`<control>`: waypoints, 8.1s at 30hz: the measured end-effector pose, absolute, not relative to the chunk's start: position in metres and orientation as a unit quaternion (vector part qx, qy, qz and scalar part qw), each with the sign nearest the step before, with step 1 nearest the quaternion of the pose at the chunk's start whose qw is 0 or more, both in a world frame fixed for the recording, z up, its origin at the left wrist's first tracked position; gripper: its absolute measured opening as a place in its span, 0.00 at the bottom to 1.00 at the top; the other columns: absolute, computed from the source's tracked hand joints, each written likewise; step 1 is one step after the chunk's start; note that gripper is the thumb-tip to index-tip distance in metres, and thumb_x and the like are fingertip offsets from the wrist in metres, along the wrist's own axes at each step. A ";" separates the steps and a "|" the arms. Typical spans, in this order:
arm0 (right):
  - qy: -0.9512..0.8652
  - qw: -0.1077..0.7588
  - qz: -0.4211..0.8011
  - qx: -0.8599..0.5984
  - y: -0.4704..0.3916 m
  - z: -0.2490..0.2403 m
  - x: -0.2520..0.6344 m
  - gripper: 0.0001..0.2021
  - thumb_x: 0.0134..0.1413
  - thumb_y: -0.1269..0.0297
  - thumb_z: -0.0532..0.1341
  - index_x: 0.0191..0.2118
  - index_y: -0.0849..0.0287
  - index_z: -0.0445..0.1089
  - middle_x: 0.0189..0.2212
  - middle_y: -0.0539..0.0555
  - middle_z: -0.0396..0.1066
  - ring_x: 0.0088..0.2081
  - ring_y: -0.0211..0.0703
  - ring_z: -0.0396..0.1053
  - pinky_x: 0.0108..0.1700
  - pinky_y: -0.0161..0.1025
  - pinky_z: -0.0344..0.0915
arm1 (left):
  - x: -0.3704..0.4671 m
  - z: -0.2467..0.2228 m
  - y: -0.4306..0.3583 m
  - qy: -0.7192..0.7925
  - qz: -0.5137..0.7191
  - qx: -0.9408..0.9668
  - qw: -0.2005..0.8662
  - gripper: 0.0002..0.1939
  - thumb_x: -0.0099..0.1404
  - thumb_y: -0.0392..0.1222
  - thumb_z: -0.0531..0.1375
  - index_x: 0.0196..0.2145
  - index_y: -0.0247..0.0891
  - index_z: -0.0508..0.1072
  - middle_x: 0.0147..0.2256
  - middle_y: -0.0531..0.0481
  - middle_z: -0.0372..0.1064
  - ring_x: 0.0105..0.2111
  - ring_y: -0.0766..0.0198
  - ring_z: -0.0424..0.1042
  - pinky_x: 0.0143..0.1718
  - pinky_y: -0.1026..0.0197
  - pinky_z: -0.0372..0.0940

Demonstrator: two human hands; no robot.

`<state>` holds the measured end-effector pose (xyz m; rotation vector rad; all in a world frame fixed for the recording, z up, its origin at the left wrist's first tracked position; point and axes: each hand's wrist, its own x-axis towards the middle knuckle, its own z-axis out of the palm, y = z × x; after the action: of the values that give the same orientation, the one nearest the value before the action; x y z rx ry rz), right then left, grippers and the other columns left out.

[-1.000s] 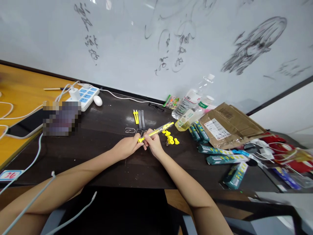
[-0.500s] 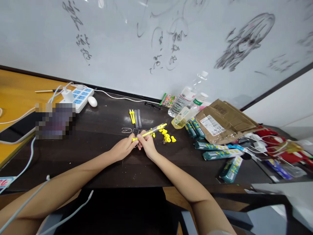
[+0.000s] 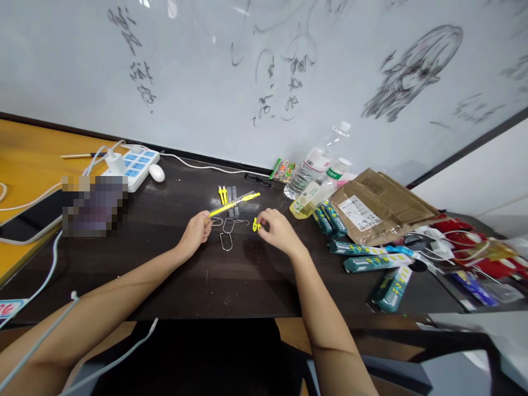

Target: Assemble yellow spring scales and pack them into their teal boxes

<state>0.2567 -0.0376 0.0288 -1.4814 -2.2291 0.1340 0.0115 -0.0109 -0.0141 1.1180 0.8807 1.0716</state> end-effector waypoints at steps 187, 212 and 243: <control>-0.577 0.589 0.416 -0.384 -0.050 0.001 0.249 0.13 0.46 0.64 0.68 0.37 0.55 0.66 0.40 0.53 0.73 0.34 0.39 0.73 0.41 0.43 0.72 | 0.010 -0.020 -0.003 0.460 0.435 0.412 0.655 0.22 0.68 0.51 0.48 0.19 0.40 0.49 0.14 0.61 0.40 0.11 0.76 0.39 0.12 0.71 0.34; -0.536 0.517 0.530 -0.406 -0.041 -0.012 0.244 0.15 0.55 0.49 0.60 0.36 0.54 0.58 0.16 0.41 0.57 0.17 0.31 0.54 0.20 0.30 0.60 | 0.010 -0.022 -0.005 0.459 0.488 0.498 0.551 0.20 0.67 0.49 0.50 0.20 0.39 0.52 0.15 0.59 0.46 0.13 0.74 0.46 0.14 0.69 0.41; -0.663 0.535 0.291 -0.436 -0.047 -0.007 0.251 0.10 0.53 0.64 0.64 0.41 0.56 0.67 0.44 0.55 0.73 0.27 0.33 0.66 0.31 0.36 0.66 | 0.010 -0.017 -0.006 0.463 0.451 0.440 0.623 0.22 0.69 0.49 0.47 0.19 0.40 0.49 0.14 0.61 0.40 0.11 0.76 0.41 0.13 0.70 0.35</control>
<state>0.2515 -0.0474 -0.0066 -1.0380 -1.5794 0.6922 0.0095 -0.0056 -0.0169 1.0114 1.0632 1.0358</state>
